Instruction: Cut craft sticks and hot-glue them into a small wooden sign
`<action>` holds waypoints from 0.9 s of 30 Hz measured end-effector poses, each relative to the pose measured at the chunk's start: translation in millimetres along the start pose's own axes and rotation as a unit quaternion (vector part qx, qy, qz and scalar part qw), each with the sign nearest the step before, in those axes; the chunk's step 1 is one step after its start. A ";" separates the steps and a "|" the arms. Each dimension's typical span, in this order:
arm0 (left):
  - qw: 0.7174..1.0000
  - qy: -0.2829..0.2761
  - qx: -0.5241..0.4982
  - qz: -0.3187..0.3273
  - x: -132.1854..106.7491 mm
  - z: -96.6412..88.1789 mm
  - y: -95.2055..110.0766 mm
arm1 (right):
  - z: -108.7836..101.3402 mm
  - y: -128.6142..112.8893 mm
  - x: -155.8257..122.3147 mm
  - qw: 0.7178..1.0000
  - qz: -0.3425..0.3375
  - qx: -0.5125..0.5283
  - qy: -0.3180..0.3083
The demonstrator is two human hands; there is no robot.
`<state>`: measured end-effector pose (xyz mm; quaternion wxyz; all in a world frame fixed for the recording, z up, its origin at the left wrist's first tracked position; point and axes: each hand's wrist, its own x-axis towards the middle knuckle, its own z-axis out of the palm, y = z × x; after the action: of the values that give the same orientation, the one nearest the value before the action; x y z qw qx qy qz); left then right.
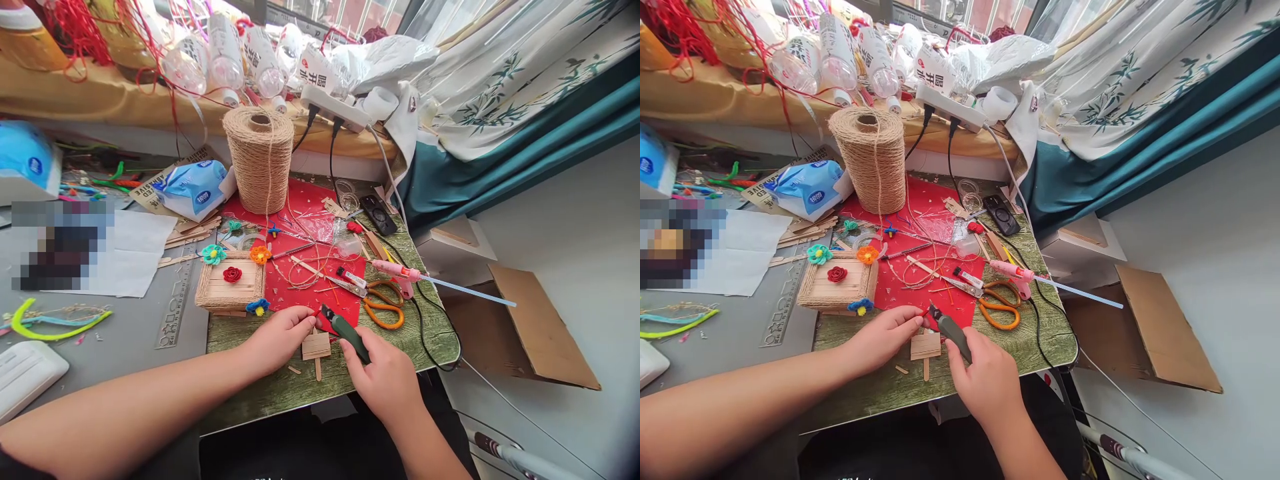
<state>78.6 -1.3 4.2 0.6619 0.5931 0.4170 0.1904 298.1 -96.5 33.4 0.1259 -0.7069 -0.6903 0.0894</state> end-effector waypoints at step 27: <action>1.000 -0.001 -0.004 0.008 -0.2 0.0 -2.4 | 5.4 -2.5 -1.9 1.000 -0.016 0.017 -0.012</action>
<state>78.0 -2.0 2.0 0.6631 0.5944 0.4105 0.1964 294.1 -98.1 28.9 0.1311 -0.6924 -0.7012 0.1079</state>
